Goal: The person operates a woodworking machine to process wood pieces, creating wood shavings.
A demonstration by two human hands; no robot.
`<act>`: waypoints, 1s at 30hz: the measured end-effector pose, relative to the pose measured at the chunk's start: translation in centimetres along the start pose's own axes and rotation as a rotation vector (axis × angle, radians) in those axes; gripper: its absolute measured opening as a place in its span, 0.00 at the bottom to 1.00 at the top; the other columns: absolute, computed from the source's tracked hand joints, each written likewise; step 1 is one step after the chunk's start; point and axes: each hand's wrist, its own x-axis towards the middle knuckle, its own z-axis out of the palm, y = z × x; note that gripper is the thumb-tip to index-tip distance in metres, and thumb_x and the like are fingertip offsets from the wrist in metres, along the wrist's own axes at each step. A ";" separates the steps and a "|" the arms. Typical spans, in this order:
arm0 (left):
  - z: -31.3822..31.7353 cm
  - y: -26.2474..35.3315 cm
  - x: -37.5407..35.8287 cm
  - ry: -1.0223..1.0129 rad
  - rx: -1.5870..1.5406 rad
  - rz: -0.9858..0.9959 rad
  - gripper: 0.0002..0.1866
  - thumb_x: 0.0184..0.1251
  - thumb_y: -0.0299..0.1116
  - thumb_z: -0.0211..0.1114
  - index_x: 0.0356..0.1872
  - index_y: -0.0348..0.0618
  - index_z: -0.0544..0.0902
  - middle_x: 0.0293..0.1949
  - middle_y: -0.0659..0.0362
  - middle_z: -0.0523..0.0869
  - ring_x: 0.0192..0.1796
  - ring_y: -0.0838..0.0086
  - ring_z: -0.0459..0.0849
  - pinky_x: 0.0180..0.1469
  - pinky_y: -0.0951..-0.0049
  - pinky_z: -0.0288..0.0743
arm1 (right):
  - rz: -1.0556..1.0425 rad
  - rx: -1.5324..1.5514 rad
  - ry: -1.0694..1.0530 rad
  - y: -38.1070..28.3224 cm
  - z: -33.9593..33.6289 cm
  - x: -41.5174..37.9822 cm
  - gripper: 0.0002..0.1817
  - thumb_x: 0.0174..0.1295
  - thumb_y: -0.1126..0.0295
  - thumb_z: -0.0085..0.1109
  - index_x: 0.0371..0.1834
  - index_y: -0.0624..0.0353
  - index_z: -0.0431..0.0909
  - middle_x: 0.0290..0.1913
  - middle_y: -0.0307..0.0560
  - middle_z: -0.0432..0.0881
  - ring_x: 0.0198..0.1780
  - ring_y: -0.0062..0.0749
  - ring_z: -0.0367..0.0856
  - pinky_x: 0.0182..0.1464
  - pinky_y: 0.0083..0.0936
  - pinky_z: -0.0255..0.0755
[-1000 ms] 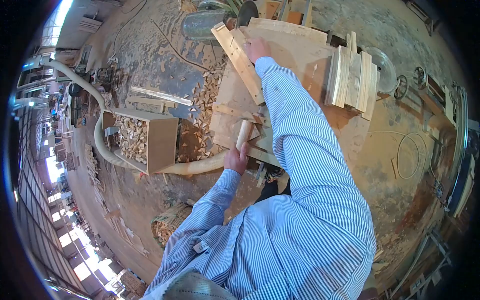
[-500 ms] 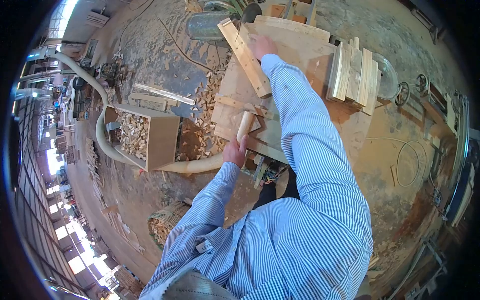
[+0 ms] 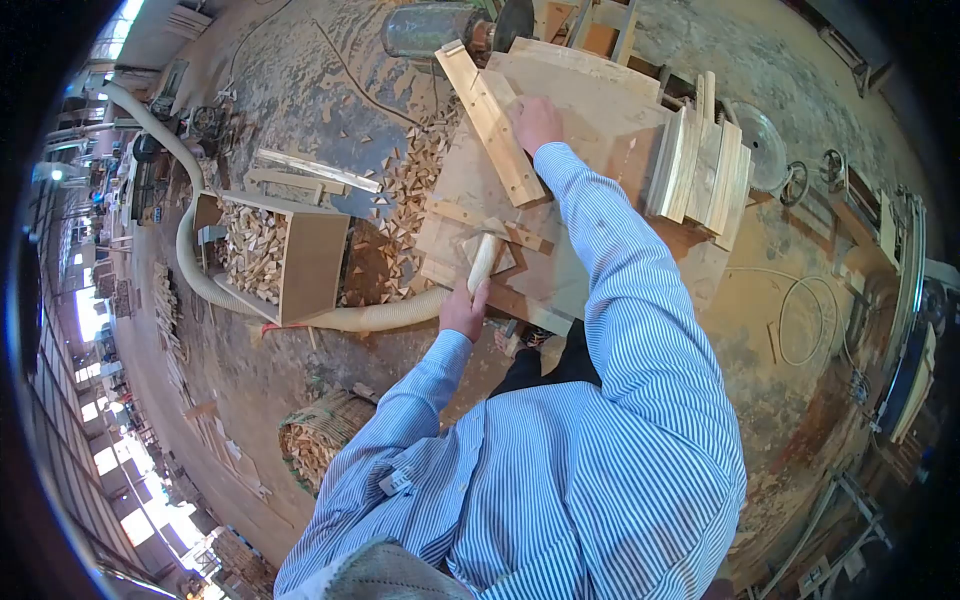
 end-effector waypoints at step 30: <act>0.6 1.2 2.1 -0.062 0.019 -0.050 0.30 0.80 0.60 0.53 0.44 0.36 0.76 0.33 0.38 0.87 0.40 0.38 0.87 0.44 0.43 0.78 | -0.018 -0.008 -0.012 0.7 3.6 9.0 0.21 0.67 0.53 0.66 0.56 0.53 0.88 0.51 0.60 0.87 0.54 0.55 0.84 0.59 0.47 0.76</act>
